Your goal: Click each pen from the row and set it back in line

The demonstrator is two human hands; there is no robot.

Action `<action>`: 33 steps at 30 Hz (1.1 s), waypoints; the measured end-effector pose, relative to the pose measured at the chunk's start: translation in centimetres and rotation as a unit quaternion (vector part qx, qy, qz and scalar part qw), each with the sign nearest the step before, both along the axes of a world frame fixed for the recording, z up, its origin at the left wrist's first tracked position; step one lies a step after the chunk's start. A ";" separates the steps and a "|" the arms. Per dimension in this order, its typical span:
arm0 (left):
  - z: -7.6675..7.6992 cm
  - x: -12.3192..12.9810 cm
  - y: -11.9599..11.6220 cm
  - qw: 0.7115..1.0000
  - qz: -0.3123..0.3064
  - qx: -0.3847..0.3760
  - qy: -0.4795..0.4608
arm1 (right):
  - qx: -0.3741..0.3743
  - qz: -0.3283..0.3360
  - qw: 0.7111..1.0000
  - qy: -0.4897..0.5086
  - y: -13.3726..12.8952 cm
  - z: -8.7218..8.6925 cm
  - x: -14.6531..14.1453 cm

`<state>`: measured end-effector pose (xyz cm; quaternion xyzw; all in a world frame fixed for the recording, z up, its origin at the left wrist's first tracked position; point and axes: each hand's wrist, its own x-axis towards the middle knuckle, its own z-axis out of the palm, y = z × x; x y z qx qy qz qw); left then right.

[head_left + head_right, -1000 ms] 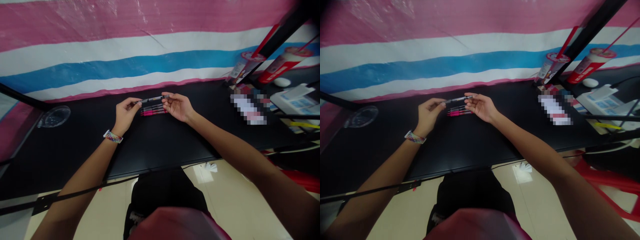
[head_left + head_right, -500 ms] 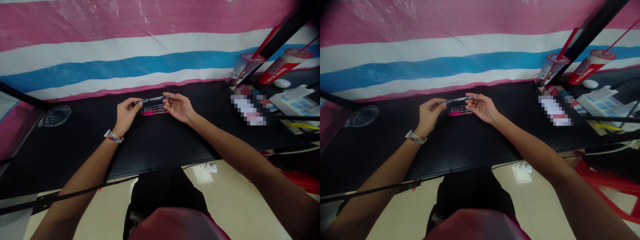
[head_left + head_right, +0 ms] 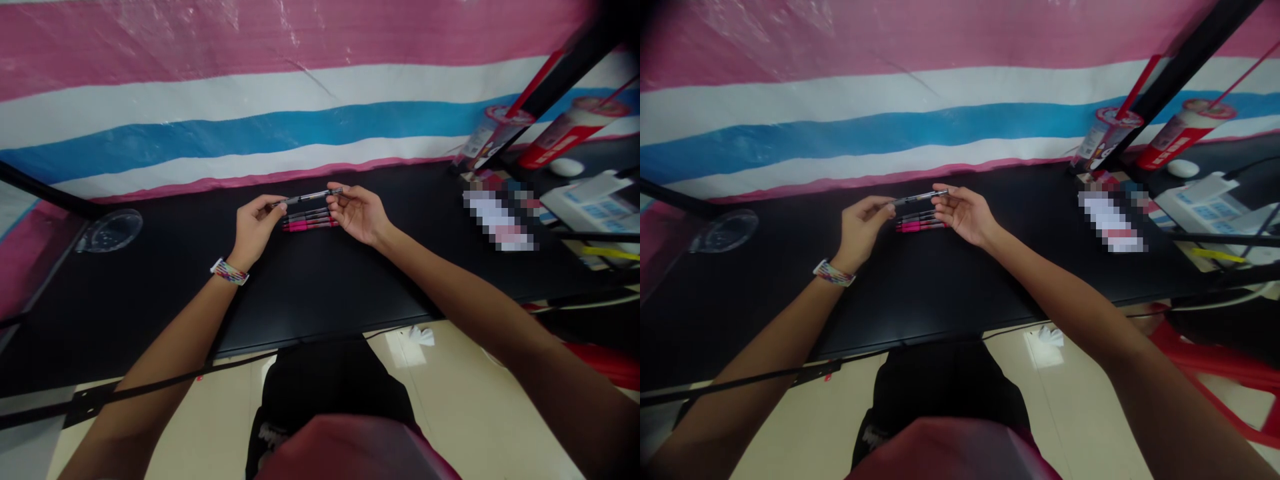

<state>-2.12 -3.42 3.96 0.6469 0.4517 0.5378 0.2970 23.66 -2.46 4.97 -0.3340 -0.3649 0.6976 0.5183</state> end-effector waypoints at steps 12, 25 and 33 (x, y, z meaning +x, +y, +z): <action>-1.3 -0.6 2.1 0.998 0.028 0.014 0.054 | 0.349 -0.109 0.839 -0.402 2.6 -2.1 2.2; -2.5 -1.6 2.8 0.986 0.056 0.033 0.151 | 0.374 -0.069 0.759 -0.529 3.8 -3.9 2.2; -3.2 -1.8 3.1 0.978 0.072 0.038 0.191 | 0.374 -0.081 0.758 -0.528 3.2 -3.6 1.9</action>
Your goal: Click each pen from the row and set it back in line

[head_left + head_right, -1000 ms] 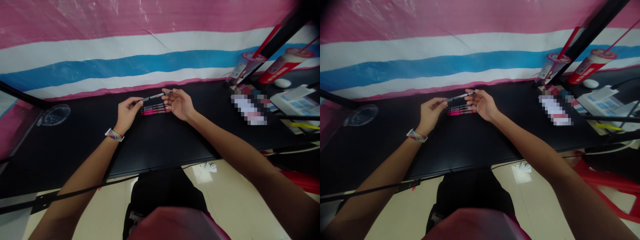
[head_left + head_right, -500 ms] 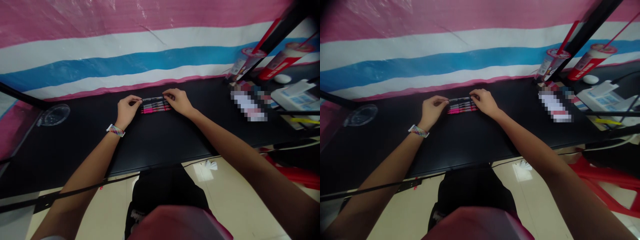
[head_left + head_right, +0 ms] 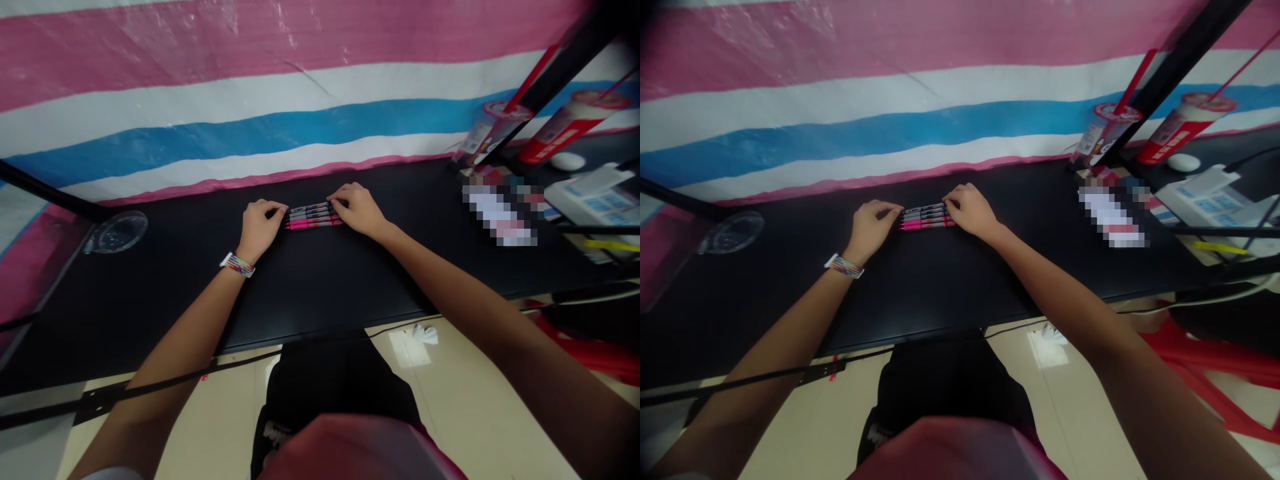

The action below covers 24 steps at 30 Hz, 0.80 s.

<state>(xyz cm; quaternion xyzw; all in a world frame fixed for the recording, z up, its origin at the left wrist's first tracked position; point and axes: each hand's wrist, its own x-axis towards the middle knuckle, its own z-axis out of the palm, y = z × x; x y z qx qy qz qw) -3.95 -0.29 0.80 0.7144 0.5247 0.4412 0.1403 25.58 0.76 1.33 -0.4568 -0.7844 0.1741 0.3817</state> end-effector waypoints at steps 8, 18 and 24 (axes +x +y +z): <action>-0.2 1.0 -0.8 0.982 -0.033 -0.041 -0.181 | -0.061 -0.083 0.969 0.223 -0.2 -0.5 -1.3; -0.6 3.5 -1.4 0.941 -0.109 -0.111 -0.299 | -0.151 -0.049 0.928 0.337 -0.7 -1.8 -3.6; -0.4 3.7 -1.9 0.946 -0.104 -0.105 -0.289 | -0.149 -0.049 0.939 0.305 -1.0 -1.0 -3.4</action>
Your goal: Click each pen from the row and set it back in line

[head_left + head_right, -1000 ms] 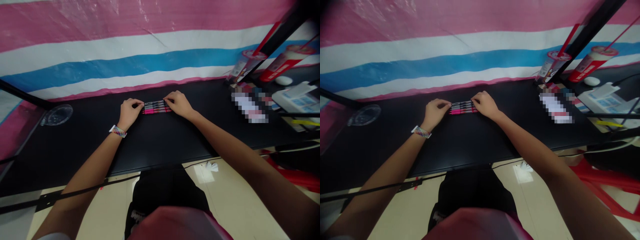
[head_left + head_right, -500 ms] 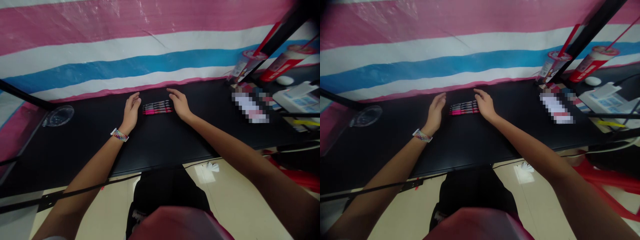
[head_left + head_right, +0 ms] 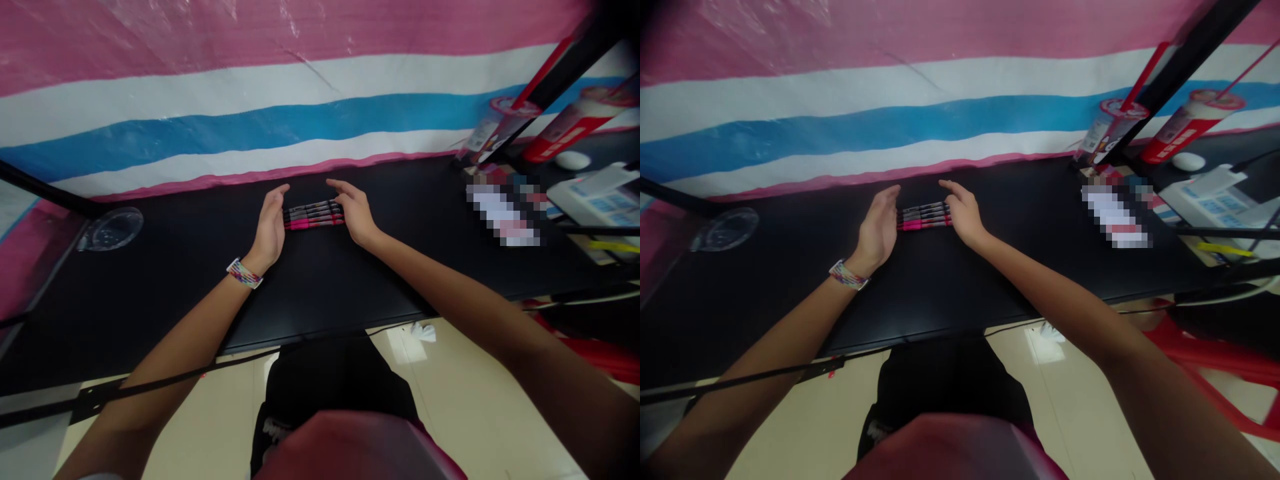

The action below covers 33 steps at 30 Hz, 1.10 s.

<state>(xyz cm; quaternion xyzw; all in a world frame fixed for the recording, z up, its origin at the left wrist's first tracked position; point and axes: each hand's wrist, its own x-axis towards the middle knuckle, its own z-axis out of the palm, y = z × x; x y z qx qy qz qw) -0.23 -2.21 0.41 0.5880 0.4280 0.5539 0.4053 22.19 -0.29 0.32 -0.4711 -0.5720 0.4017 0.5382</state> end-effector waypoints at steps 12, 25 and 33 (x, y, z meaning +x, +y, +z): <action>0.9 -1.5 -0.5 0.982 0.075 0.102 0.139 | 0.301 0.130 0.893 -0.308 -3.1 2.2 0.8; 2.8 -1.2 -2.1 0.935 0.006 0.180 0.307 | 0.320 0.222 0.843 -0.369 -3.1 3.0 1.4; 3.6 -1.0 -2.7 0.913 -0.008 0.237 0.332 | 0.282 0.138 0.913 -0.259 -2.2 3.2 1.9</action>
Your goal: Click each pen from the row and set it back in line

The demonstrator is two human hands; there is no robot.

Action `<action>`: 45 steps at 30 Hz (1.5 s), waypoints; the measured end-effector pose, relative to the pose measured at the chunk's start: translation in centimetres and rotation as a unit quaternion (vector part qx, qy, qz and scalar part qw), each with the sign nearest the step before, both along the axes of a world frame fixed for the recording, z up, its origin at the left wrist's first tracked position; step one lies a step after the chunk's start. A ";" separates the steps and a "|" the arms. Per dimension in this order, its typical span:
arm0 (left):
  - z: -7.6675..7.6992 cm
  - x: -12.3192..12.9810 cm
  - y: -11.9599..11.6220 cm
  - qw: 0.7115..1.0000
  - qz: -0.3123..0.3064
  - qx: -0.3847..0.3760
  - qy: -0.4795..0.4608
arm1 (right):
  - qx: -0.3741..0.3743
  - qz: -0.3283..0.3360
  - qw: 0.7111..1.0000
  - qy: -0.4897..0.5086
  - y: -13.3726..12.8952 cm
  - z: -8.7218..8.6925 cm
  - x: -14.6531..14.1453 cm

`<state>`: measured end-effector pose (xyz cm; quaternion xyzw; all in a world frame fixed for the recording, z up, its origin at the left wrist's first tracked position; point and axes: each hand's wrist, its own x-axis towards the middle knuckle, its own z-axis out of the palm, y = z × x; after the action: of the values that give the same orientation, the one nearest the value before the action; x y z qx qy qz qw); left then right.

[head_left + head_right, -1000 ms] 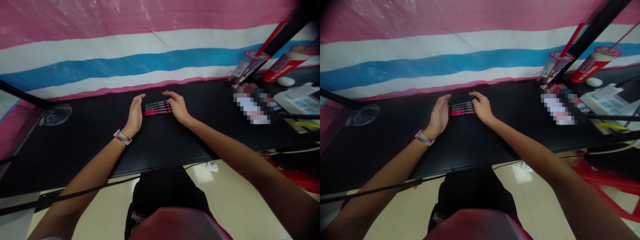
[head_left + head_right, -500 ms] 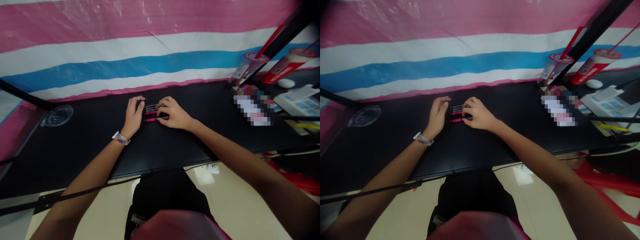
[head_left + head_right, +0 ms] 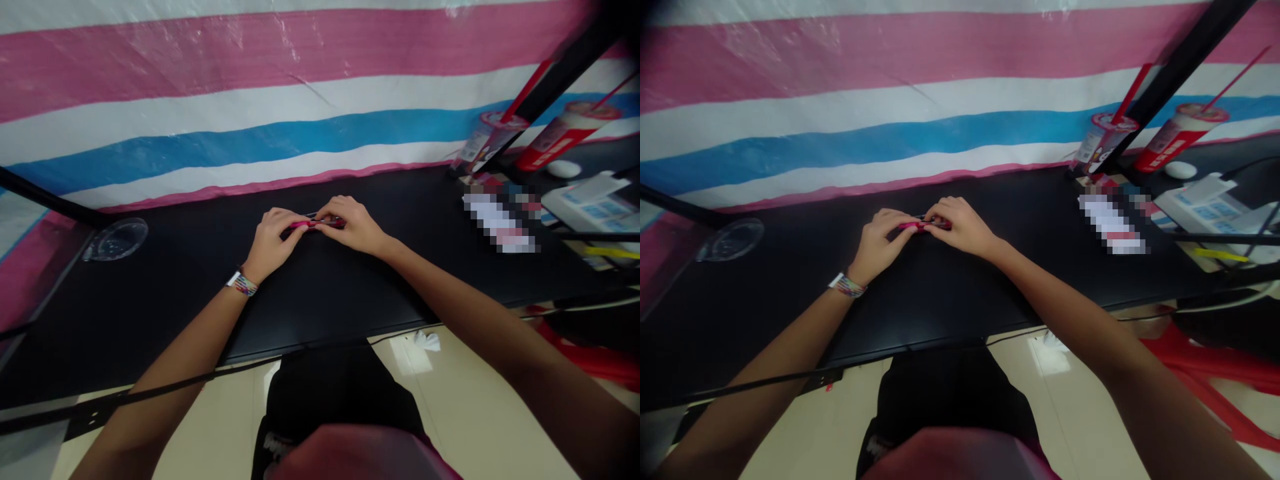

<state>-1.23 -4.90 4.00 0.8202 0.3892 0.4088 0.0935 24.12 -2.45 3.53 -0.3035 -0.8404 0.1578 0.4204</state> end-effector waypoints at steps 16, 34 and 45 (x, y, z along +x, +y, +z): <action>-0.1 -0.8 0.6 0.992 0.041 -0.068 -0.095 | -0.298 0.010 0.932 0.208 1.2 0.0 1.3; -0.3 -1.1 1.5 0.972 0.024 -0.158 -0.172 | -0.288 -0.014 0.923 0.256 2.0 -0.5 1.6; -0.3 -1.2 1.5 0.956 0.000 -0.186 -0.227 | -0.321 -0.004 0.900 0.295 2.5 -1.0 1.7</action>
<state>-2.48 -3.37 3.71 0.6741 0.4263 0.5049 0.3302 25.84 0.02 2.49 -0.3647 -0.5801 0.4999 0.5296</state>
